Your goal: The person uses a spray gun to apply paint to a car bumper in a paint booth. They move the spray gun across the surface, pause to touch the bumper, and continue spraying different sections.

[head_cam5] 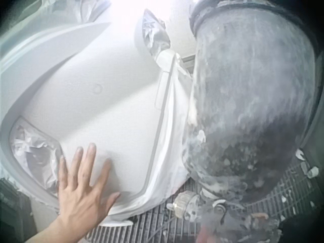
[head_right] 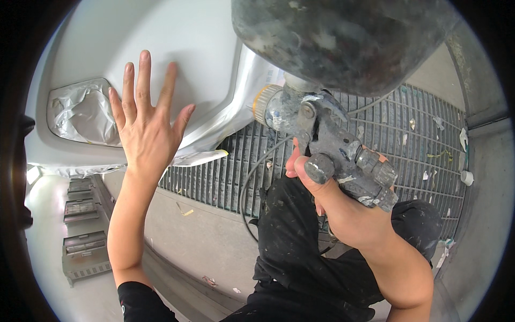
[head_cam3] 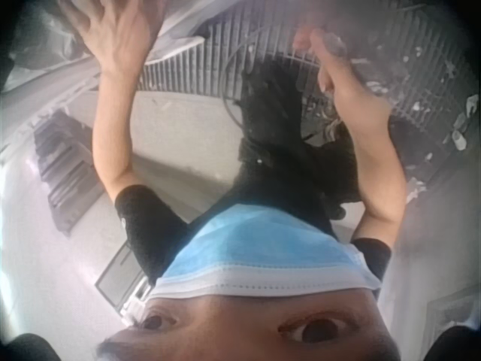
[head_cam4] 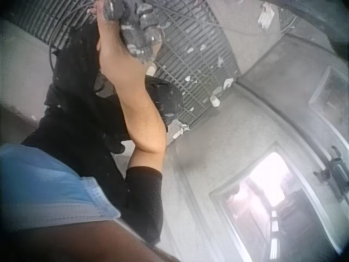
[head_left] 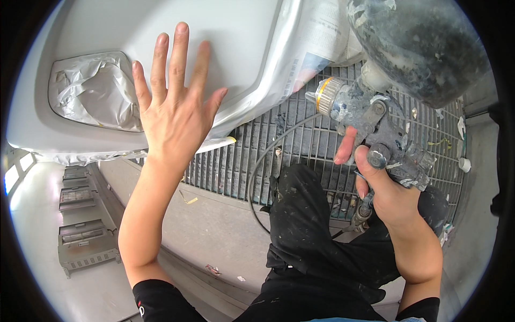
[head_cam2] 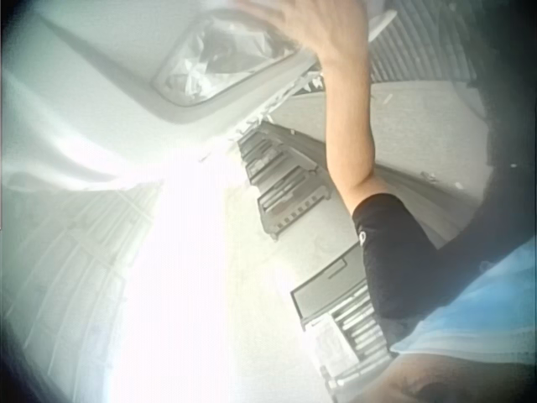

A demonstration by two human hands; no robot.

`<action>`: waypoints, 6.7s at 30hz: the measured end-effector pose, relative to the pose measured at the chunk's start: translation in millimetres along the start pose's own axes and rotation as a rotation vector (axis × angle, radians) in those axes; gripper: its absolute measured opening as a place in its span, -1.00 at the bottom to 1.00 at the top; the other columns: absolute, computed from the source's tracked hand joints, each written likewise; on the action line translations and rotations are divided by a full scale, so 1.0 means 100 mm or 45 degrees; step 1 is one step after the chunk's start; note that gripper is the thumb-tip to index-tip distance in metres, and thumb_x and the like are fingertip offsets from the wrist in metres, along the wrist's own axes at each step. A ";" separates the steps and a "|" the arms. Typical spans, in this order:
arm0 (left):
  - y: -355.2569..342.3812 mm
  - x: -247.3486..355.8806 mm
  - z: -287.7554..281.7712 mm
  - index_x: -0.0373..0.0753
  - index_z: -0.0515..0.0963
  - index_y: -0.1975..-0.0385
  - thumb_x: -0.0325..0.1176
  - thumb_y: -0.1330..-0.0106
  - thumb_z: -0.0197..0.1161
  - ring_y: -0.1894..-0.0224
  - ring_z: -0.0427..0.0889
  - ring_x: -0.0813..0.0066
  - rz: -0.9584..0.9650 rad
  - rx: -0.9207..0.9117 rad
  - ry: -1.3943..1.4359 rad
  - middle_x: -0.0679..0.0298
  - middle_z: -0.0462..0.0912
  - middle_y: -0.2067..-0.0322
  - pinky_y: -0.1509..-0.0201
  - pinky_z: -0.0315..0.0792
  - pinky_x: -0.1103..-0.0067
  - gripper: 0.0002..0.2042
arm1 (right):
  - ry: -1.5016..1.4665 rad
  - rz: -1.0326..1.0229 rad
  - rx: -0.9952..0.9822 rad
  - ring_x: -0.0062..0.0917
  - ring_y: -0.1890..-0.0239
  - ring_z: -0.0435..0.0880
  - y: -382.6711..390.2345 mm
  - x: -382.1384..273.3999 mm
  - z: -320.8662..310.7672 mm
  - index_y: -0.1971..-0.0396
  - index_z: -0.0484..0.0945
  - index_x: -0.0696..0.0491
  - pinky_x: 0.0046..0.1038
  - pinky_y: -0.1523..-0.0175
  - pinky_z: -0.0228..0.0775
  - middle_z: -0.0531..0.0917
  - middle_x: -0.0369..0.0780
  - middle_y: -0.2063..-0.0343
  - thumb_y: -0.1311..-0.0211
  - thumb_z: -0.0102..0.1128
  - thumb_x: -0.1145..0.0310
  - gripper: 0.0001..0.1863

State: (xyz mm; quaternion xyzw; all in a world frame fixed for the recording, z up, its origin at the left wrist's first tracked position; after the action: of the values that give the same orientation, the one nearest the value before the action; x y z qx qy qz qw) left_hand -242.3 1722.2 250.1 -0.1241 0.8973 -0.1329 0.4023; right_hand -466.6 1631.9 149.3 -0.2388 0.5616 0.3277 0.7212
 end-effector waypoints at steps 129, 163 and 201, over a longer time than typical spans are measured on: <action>0.36 0.01 -0.04 0.06 0.71 -0.03 0.08 -0.24 0.43 -0.46 0.33 0.18 0.042 0.263 0.178 0.27 0.52 -0.32 -0.61 -0.06 0.14 -0.58 | -0.064 0.167 0.095 -0.60 0.20 0.70 0.01 0.12 -0.12 -0.09 0.60 0.23 -0.66 0.51 0.30 0.73 -0.22 0.23 -0.46 0.28 0.37 -0.67; 0.13 -0.07 0.19 0.33 0.39 -0.46 0.33 -0.32 0.24 -0.60 -0.13 -0.04 -0.193 0.089 -0.027 0.21 -0.05 -0.61 -0.59 -0.26 -0.07 -0.31 | -0.034 0.229 0.093 -0.72 0.36 0.63 0.01 0.15 -0.13 -0.05 0.63 0.20 -0.66 0.50 0.31 0.74 -0.23 0.22 -0.45 0.28 0.37 -0.71; 0.14 0.16 0.07 -0.01 0.35 -0.48 0.32 -0.31 0.18 0.05 0.32 0.47 0.050 0.017 0.032 0.71 0.35 -0.47 -0.23 0.06 0.52 -0.19 | -0.020 0.246 0.083 -0.61 0.20 0.70 -0.02 0.22 -0.06 -0.08 0.60 0.22 -0.65 0.52 0.31 0.72 -0.23 0.24 -0.46 0.27 0.35 -0.68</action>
State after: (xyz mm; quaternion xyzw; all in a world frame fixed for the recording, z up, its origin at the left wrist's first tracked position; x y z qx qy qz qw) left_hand -249.4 1728.8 230.1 -0.1021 0.9037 -0.1323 0.3942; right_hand -465.9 1631.1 126.2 -0.1574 0.5868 0.3791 0.6980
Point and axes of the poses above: each hand's wrist, its own y-axis away from the middle knuckle, its own z-axis out of the palm, x = y × z, the point moved 10 cm from there along -y, towards the middle knuckle
